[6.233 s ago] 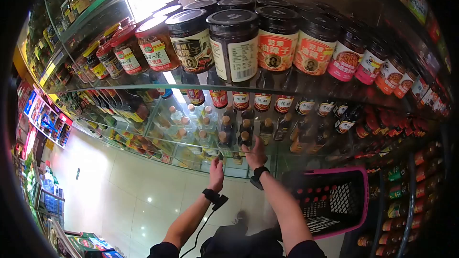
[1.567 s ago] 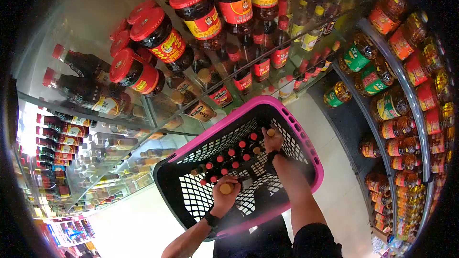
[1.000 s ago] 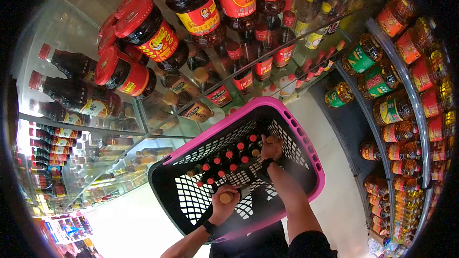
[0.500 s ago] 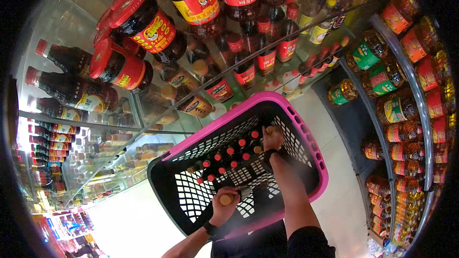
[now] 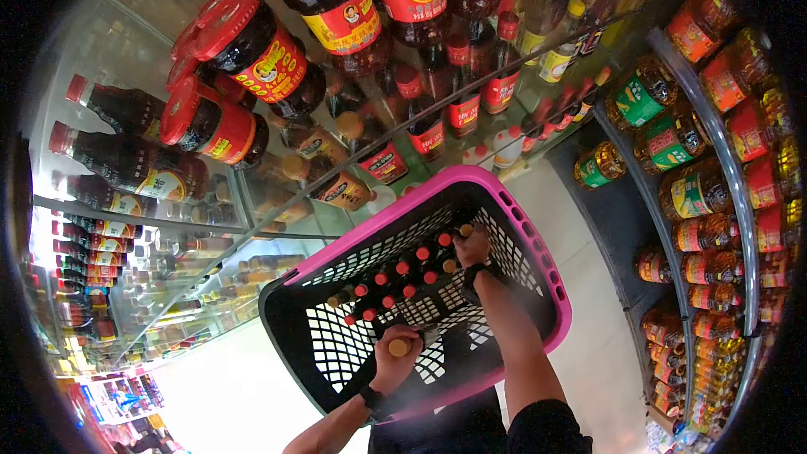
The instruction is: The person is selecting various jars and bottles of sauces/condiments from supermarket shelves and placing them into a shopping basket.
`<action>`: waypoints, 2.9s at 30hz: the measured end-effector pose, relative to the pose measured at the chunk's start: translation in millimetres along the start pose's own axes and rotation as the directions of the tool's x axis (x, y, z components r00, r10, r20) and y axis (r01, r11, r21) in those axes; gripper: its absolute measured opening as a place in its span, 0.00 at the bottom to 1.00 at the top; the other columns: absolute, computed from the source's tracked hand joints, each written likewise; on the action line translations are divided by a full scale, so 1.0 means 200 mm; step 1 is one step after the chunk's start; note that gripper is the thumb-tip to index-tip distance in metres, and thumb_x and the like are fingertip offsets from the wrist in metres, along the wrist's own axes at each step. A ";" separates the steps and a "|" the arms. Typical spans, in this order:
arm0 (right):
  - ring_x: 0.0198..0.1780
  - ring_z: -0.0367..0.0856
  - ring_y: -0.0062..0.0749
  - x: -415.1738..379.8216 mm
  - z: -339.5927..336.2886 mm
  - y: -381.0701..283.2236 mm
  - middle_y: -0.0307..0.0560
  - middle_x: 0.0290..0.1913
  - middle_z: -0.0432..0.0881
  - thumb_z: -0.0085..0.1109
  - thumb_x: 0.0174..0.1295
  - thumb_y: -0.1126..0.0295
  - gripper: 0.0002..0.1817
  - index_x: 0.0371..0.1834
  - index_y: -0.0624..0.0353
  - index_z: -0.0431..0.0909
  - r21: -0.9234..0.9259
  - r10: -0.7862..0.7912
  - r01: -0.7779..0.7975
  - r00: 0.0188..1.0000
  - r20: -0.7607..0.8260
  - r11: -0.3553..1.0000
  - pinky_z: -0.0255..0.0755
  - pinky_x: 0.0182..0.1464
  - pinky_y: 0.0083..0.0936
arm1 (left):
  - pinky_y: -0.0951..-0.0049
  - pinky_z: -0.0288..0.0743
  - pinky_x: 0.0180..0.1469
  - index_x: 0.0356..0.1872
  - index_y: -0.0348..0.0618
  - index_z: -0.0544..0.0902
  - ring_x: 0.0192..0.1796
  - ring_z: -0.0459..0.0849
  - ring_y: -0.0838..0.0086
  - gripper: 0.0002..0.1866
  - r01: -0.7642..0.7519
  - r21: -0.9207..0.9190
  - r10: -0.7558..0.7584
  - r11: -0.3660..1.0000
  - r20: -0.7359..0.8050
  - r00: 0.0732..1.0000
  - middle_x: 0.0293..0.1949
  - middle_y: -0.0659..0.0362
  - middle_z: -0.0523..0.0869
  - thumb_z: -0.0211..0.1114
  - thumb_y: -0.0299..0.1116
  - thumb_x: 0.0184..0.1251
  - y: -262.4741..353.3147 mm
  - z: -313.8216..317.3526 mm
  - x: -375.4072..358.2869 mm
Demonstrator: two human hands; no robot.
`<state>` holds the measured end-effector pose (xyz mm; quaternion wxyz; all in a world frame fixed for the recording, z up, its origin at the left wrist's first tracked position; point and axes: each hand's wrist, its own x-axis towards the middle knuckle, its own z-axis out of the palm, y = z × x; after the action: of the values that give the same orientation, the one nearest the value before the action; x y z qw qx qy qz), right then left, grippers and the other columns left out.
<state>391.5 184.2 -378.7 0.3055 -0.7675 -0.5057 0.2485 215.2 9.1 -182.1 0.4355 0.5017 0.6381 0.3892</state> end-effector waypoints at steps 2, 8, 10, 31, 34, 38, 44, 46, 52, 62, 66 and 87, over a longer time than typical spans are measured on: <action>0.43 0.77 0.51 -0.01 0.00 0.03 0.59 0.41 0.77 0.69 0.39 0.70 0.30 0.49 0.65 0.70 0.010 0.048 -0.048 0.999 0.006 0.999 0.71 0.44 0.39 | 0.72 0.73 0.44 0.27 0.42 0.79 0.40 0.81 0.67 0.08 0.029 -0.074 -0.030 0.997 -0.008 1.000 0.32 0.58 0.84 0.67 0.21 0.43 0.01 0.03 0.01; 0.47 0.75 0.53 -0.06 -0.23 -0.08 0.66 0.44 0.74 0.65 0.40 0.68 0.35 0.55 0.67 0.65 0.054 0.120 -0.139 0.956 0.266 0.989 0.71 0.46 0.44 | 0.73 0.73 0.46 0.28 0.41 0.78 0.43 0.81 0.71 0.08 -0.003 -0.064 0.008 0.998 0.069 0.998 0.36 0.57 0.83 0.67 0.20 0.46 0.06 0.14 0.05; 0.39 0.77 0.55 -0.05 -0.38 -0.21 0.62 0.36 0.78 0.63 0.43 0.65 0.32 0.52 0.69 0.65 0.182 0.445 -0.589 0.747 0.494 0.787 0.72 0.41 0.44 | 0.71 0.73 0.47 0.28 0.42 0.78 0.43 0.81 0.70 0.08 -0.026 -0.029 0.028 0.999 0.082 0.996 0.36 0.57 0.83 0.67 0.20 0.46 0.10 0.18 0.09; 0.40 0.74 0.45 -0.10 -0.63 0.02 0.53 0.45 0.72 0.42 0.59 0.42 0.32 0.54 0.58 0.65 0.044 0.688 -0.947 0.263 0.676 0.319 0.69 0.38 0.49 | 0.63 0.74 0.38 0.30 0.40 0.79 0.36 0.81 0.56 0.13 0.153 -0.123 -0.153 0.981 0.008 0.988 0.30 0.50 0.82 0.69 0.33 0.41 -0.18 0.94 0.51; 0.47 0.72 0.46 -0.07 -0.49 0.24 0.52 0.51 0.69 0.38 0.59 0.41 0.34 0.61 0.54 0.58 0.153 0.562 -0.970 0.233 0.793 0.187 0.68 0.45 0.47 | 0.62 0.74 0.42 0.31 0.44 0.80 0.40 0.80 0.55 0.14 0.144 -0.036 -0.147 0.989 -0.100 0.984 0.34 0.51 0.81 0.69 0.32 0.39 -0.28 1.04 0.52; 0.59 0.67 0.41 -0.04 -0.47 0.33 0.52 0.56 0.67 0.67 0.39 0.55 0.45 0.63 0.56 0.56 0.115 0.276 -0.597 0.522 0.807 0.794 0.67 0.56 0.34 | 0.62 0.74 0.45 0.33 0.47 0.81 0.44 0.79 0.56 0.15 0.140 -0.022 -0.141 0.990 -0.065 0.988 0.38 0.52 0.81 0.69 0.31 0.38 -0.34 1.02 0.57; 0.60 0.67 0.43 -0.02 -0.34 0.36 0.55 0.57 0.67 0.77 0.16 0.73 0.57 0.61 0.60 0.58 -0.121 -0.012 0.158 0.657 0.754 0.980 0.66 0.60 0.31 | 0.64 0.74 0.46 0.36 0.48 0.81 0.44 0.80 0.58 0.18 -0.006 -0.041 0.003 0.999 -0.081 0.997 0.39 0.54 0.81 0.69 0.30 0.37 -0.39 0.99 0.63; 0.59 0.68 0.43 -0.01 -0.38 0.29 0.54 0.56 0.67 0.76 0.22 0.72 0.52 0.60 0.59 0.59 -0.111 0.004 0.115 0.679 0.734 0.987 0.68 0.58 0.33 | 0.65 0.74 0.48 0.38 0.48 0.81 0.46 0.79 0.58 0.19 0.012 -0.006 -0.013 1.000 -0.062 0.998 0.41 0.54 0.81 0.68 0.29 0.38 -0.39 0.98 0.63; 0.51 0.72 0.45 0.03 -0.20 0.46 0.54 0.49 0.72 0.68 0.34 0.73 0.35 0.52 0.58 0.67 0.343 0.222 -0.807 0.491 0.843 0.480 0.69 0.53 0.34 | 0.65 0.73 0.50 0.45 0.47 0.79 0.51 0.78 0.58 0.21 -0.099 0.033 0.102 0.995 -0.088 0.991 0.47 0.54 0.80 0.65 0.26 0.44 -0.48 1.01 0.64; 0.47 0.76 0.46 0.01 -0.24 0.45 0.55 0.42 0.77 0.64 0.38 0.76 0.27 0.48 0.58 0.73 0.317 -0.048 -0.260 0.700 0.712 0.912 0.73 0.46 0.33 | 0.68 0.74 0.43 0.45 0.48 0.77 0.44 0.82 0.60 0.20 0.231 -0.079 -0.227 0.970 0.056 0.972 0.39 0.54 0.83 0.65 0.26 0.45 -0.40 0.96 0.66; 0.44 0.77 0.46 -0.04 -0.18 0.52 0.54 0.40 0.79 0.62 0.39 0.77 0.21 0.43 0.58 0.75 0.048 -0.083 0.068 0.785 0.613 0.997 0.73 0.43 0.33 | 0.68 0.74 0.41 0.43 0.49 0.77 0.42 0.82 0.61 0.20 0.146 -0.057 -0.140 0.988 0.101 0.985 0.37 0.54 0.83 0.65 0.26 0.43 -0.36 0.92 0.66; 0.43 0.77 0.36 0.00 -0.23 0.41 0.44 0.40 0.78 0.56 0.56 0.69 0.14 0.45 0.60 0.72 0.435 0.128 -0.602 0.671 0.730 0.670 0.74 0.41 0.30 | 0.74 0.69 0.53 0.57 0.39 0.70 0.52 0.77 0.71 0.27 0.134 -0.094 -0.086 0.986 0.399 0.913 0.50 0.54 0.78 0.52 0.14 0.52 -0.31 0.77 0.77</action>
<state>475.0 150.1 -405.0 0.2958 -0.5681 -0.2822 0.7142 324.9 156.3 -315.3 0.6053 0.5060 0.5403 0.2928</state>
